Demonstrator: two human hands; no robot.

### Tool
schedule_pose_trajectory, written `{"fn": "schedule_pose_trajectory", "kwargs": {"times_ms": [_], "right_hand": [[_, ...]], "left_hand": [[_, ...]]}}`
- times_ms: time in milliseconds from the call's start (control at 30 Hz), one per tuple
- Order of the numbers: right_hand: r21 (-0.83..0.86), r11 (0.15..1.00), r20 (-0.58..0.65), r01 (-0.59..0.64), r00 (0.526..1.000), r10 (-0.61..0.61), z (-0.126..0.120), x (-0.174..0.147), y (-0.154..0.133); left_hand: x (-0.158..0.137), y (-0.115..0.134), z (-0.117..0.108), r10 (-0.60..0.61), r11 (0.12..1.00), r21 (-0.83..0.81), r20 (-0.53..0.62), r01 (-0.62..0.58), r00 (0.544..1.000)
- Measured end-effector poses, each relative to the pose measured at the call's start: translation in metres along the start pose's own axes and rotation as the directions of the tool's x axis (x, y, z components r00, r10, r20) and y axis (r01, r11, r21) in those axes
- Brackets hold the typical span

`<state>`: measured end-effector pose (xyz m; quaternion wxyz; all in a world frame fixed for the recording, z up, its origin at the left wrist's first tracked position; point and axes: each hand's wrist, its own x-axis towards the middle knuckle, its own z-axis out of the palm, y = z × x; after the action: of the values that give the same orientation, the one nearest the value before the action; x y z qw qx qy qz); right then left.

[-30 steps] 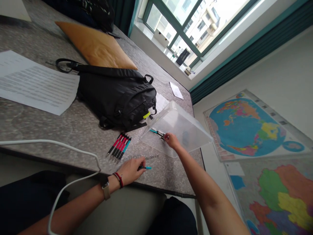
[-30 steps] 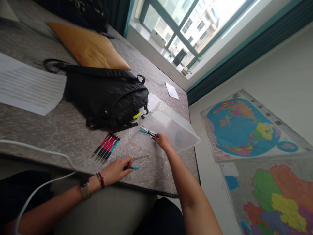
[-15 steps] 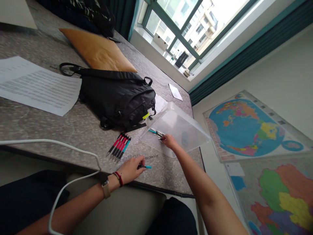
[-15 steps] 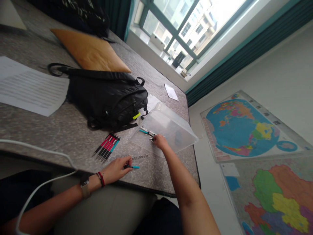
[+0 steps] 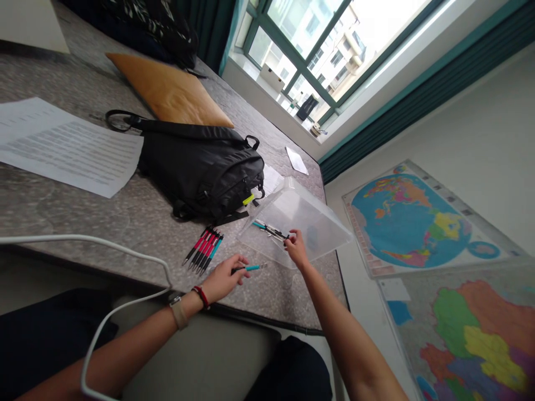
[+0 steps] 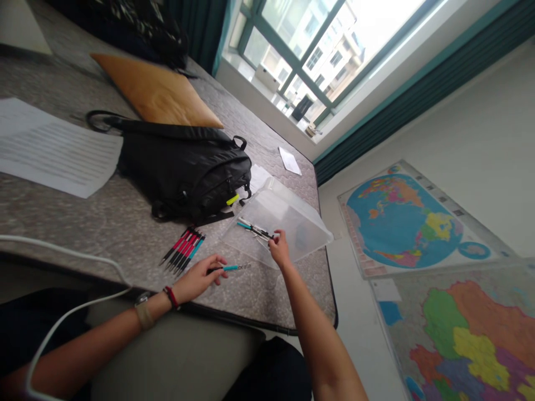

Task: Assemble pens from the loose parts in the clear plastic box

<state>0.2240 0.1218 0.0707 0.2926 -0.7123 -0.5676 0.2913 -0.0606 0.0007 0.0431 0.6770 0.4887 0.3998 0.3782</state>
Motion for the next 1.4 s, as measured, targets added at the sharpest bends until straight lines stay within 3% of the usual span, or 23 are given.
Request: {"fn": "schedule_pose_trajectory", "kwargs": {"times_ms": [100,233,333,433,500,600,667,800,1033,1200,1400], "right_hand": [[0.331,0.931,-0.003,-0.154,0.986,0.165,0.000,-0.014,-0.002],[0.634,0.736,-0.010,-0.237,0.949,0.314,-0.005,-0.028,-0.002],[0.698,0.670,0.005,-0.251,0.938,0.346,-0.011,-0.033,-0.003],[0.663,0.699,-0.002,-0.270,0.932,0.362,-0.013,-0.030,-0.006],[0.549,0.785,-0.020,-0.285,0.935,0.354,-0.010,-0.024,-0.009],[0.129,0.959,-0.028,-0.253,0.966,0.258,-0.002,-0.010,-0.014],[-0.101,0.974,-0.012,-0.201,0.980,0.200,0.006,0.002,-0.018],[-0.329,0.939,0.006,-0.103,0.994,0.112,0.021,0.027,-0.026],[-0.648,0.758,0.177,0.071,0.982,0.059,0.038,0.059,-0.035],[-0.750,0.648,0.236,0.134,0.969,0.074,0.040,0.071,-0.033],[-0.769,0.595,0.336,0.235,0.940,0.063,0.038,0.077,-0.030]], "left_hand": [[0.002,0.005,-0.002,-0.124,0.964,-0.234,0.032,0.128,0.992],[-0.001,0.012,-0.007,-0.241,0.820,-0.519,0.071,0.242,0.968],[-0.003,0.013,-0.008,-0.281,0.753,-0.605,0.060,0.259,0.958],[-0.003,0.009,-0.006,-0.329,0.754,-0.594,0.030,0.281,0.944],[-0.002,0.006,-0.003,-0.356,0.765,-0.570,0.014,0.300,0.935],[-0.001,0.005,0.000,-0.375,0.786,-0.527,0.006,0.322,0.927],[-0.001,0.006,0.001,-0.376,0.806,-0.491,0.008,0.331,0.927],[0.001,0.005,0.000,-0.374,0.833,-0.435,0.013,0.342,0.927],[0.011,-0.015,0.008,-0.437,0.872,-0.251,-0.014,0.420,0.899],[0.012,-0.020,0.014,-0.385,0.914,-0.145,-0.012,0.380,0.923],[0.012,-0.022,0.014,-0.352,0.935,-0.057,-0.026,0.350,0.936]]}}
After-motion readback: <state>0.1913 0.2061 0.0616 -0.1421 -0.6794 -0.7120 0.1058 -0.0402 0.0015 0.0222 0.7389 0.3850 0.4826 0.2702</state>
